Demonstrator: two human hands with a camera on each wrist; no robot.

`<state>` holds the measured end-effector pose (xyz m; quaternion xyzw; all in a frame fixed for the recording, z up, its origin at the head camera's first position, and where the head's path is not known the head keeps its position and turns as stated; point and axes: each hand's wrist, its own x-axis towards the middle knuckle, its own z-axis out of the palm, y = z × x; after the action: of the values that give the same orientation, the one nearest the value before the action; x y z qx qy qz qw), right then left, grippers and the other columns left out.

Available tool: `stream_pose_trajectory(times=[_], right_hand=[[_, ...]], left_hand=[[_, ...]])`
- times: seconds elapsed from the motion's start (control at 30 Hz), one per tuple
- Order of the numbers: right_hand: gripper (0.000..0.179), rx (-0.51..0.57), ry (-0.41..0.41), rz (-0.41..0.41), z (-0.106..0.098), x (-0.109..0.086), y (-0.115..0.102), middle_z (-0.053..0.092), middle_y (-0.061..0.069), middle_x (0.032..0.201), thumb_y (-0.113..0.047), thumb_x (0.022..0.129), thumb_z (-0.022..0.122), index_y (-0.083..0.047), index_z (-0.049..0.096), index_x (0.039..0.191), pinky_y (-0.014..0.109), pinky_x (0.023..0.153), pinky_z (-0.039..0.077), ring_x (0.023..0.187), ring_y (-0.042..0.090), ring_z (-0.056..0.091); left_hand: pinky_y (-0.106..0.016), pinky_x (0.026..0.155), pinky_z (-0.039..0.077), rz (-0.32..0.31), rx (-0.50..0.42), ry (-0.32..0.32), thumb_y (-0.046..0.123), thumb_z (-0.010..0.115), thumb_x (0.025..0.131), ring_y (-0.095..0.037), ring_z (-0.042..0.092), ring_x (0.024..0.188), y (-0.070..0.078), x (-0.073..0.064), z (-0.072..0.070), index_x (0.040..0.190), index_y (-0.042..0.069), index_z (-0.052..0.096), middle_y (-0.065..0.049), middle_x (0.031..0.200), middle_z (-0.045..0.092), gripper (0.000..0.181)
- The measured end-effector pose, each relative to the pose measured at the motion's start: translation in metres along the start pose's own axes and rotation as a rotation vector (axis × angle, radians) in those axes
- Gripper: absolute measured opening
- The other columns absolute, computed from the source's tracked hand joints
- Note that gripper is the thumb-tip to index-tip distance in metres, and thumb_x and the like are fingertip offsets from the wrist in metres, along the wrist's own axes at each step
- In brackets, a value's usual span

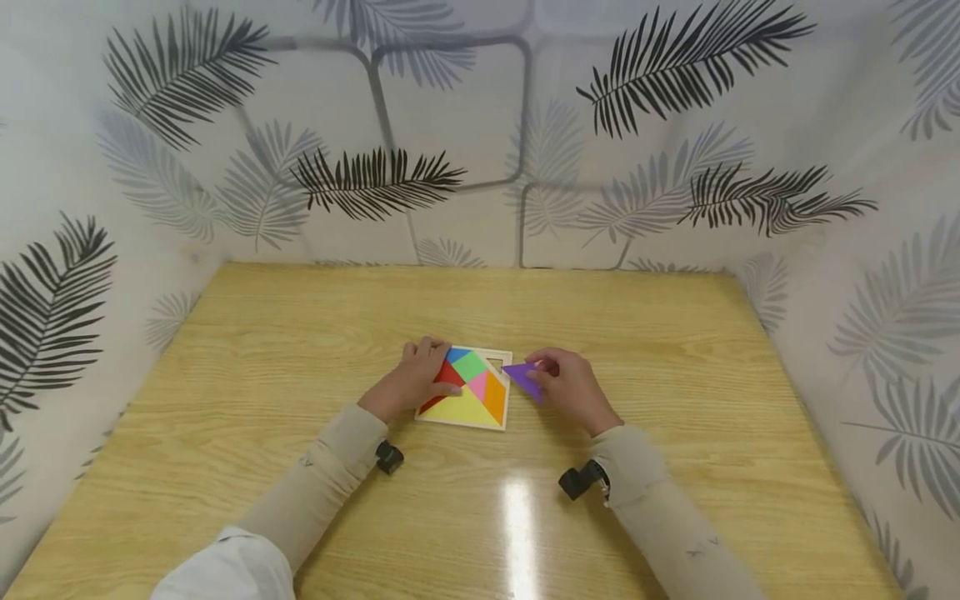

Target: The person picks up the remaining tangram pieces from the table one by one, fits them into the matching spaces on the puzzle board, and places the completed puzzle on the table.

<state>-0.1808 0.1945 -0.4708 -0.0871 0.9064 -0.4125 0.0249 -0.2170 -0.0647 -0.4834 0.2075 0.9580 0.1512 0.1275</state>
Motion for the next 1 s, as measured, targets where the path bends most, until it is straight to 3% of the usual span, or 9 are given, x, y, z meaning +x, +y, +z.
stream_pose_trajectory(times=[0.67, 1.0], right_hand=[[0.019, 0.027, 0.042, 0.038, 0.036, 0.026, -0.012, 0.057, 0.008, 0.086, -0.013, 0.091, 0.061, -0.005, 0.065, 0.108, 0.027, 0.062, 0.044, 0.077, 0.021, 0.052], [0.020, 0.031, 0.048, 0.050, 0.041, 0.031, -0.018, 0.057, 0.008, 0.089, -0.014, 0.091, 0.062, -0.003, 0.063, 0.108, 0.029, 0.069, 0.046, 0.081, 0.022, 0.052]], left_hand=[[-0.037, 0.094, 0.038, 0.016, -0.037, -0.001, 0.046, 0.059, 0.086, -0.035, 0.026, 0.117, 0.001, -0.003, -0.004, 0.144, 0.004, 0.028, -0.016, 0.140, 0.027, 0.079], [-0.035, 0.094, 0.038, 0.014, -0.047, -0.007, 0.047, 0.059, 0.085, -0.033, 0.025, 0.117, -0.001, -0.001, -0.002, 0.145, 0.005, 0.028, -0.015, 0.140, 0.026, 0.079]])
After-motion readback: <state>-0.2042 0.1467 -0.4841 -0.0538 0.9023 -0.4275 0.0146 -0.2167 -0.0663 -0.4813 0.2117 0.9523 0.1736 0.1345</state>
